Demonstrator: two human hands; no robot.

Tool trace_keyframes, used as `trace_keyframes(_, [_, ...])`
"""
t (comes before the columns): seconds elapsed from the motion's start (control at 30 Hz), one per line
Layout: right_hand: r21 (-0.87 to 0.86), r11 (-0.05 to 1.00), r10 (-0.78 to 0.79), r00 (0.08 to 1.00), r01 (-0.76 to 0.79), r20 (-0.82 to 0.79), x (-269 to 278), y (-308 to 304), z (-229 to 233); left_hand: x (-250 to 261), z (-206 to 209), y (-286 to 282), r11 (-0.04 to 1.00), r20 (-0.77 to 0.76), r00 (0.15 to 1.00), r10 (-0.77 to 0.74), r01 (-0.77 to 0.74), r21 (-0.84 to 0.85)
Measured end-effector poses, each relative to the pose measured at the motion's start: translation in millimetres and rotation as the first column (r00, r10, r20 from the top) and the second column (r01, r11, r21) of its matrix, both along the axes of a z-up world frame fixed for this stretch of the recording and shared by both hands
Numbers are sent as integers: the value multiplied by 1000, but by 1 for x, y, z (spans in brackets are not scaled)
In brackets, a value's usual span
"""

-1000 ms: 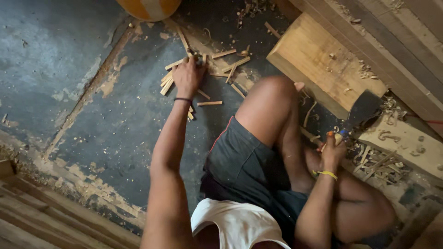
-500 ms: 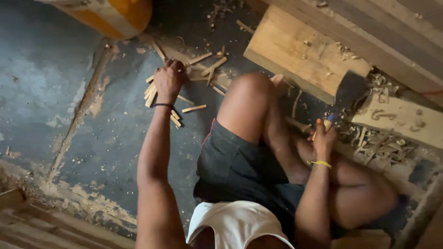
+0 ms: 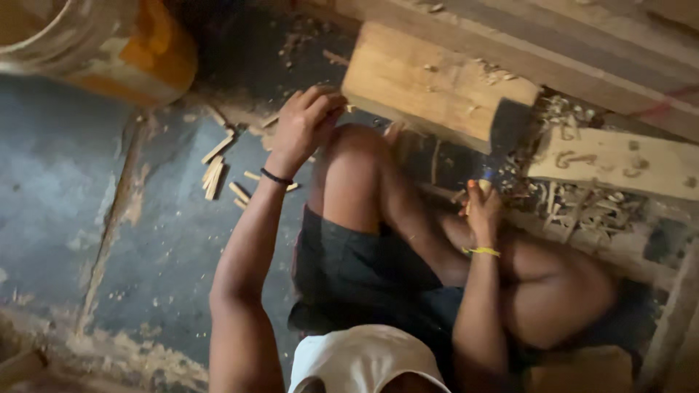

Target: The person sits on the floor and uses a chisel to carve a rectangular block of wood. They hold the wood with one hand and strike the chisel with the other to remove wood shavings. The person occasionally pauses to clear the shavings from the work surface.

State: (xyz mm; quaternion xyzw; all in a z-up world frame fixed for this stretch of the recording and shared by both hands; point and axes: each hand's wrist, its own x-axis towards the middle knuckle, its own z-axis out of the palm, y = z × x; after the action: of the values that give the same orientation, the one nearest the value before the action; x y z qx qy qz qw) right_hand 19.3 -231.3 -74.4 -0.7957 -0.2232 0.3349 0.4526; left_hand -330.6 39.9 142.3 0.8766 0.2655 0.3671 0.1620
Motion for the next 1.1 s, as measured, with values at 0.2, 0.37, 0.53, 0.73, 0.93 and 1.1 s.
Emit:
trace_keyframes(0.2, [81, 985, -148, 985, 155, -88, -12, 1, 16, 104, 26, 11, 855, -139, 905, -403, 426, 296])
trace_keyframes(0.37, [150, 937, -275, 933, 314, -232, -21, 1, 35, 209, -15, 20, 678, -379, 777, -502, 626, 385])
trace_keyframes(0.53, [144, 942, -285, 950, 302, -129, -9, -13, 2, 289, -88, 34, 705, -547, 691, -473, 669, 236])
trace_keyframes(0.73, [265, 921, -317, 945, 286, 81, -6, -10, 0, 373, -147, 51, 830, -550, 717, -428, 553, 75])
trace_keyframes(0.93, [204, 840, -399, 826, 503, -398, -20, 0, 37, 375, -174, 56, 872, -928, 344, -140, 487, 50])
trace_keyframes(1.1, [214, 891, -359, 910, 400, -208, -18, 6, 27, 283, -138, 102, 935, -397, 865, -309, 353, 42])
